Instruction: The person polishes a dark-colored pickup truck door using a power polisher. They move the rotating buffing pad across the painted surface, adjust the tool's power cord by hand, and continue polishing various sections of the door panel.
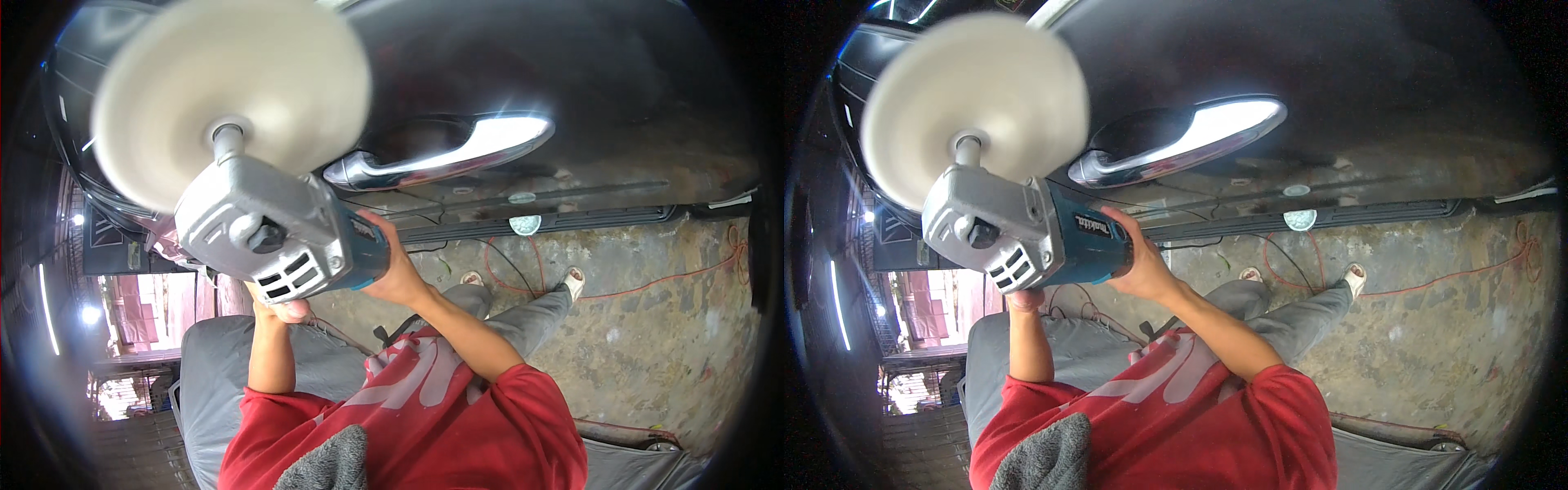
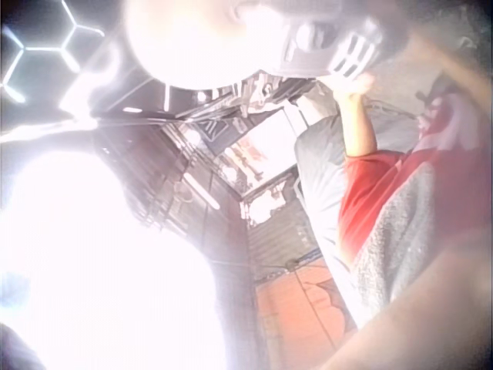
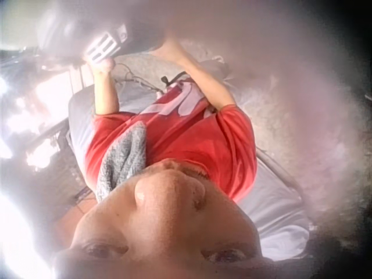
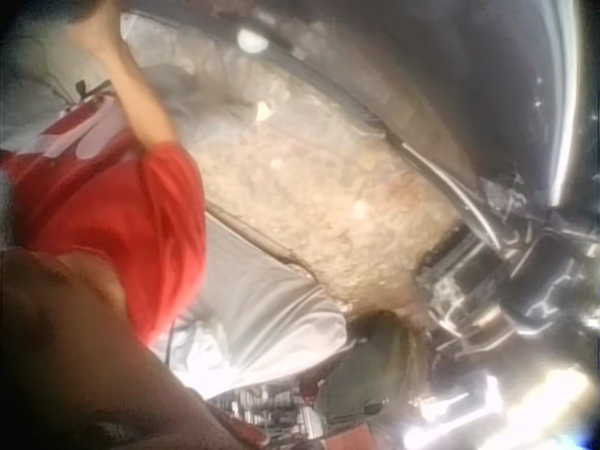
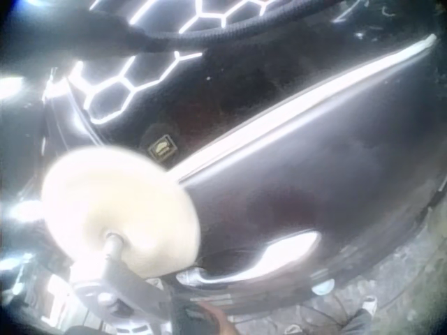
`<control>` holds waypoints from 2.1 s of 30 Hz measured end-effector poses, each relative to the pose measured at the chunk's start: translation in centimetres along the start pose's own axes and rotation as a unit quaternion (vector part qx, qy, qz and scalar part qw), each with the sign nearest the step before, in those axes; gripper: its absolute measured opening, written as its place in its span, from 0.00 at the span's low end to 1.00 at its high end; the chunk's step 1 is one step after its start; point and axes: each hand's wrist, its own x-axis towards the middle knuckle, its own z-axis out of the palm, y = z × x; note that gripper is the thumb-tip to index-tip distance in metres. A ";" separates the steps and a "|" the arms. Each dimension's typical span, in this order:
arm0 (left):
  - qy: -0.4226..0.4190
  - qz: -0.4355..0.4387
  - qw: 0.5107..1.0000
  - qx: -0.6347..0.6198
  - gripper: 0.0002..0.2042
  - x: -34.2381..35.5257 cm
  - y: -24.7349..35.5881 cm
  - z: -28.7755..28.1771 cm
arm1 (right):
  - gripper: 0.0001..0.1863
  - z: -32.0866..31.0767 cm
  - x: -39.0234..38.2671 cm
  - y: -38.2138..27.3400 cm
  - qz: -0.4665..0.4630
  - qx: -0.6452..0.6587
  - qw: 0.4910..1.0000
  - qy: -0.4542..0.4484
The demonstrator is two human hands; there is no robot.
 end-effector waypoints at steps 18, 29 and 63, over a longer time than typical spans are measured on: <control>0.059 -0.070 0.995 -0.039 0.40 -2.5 -2.0 -1.0 | 0.48 0.1 0.6 -1.6 0.020 -0.083 0.995 -0.046; 0.018 -0.059 0.987 -0.147 0.44 6.6 7.4 6.3 | 0.52 -4.3 0.3 -5.0 0.005 -0.031 0.999 0.021; -0.003 0.009 0.991 0.132 0.44 -0.5 -2.9 -7.5 | 0.53 6.4 2.2 3.7 -0.012 0.086 0.996 -0.016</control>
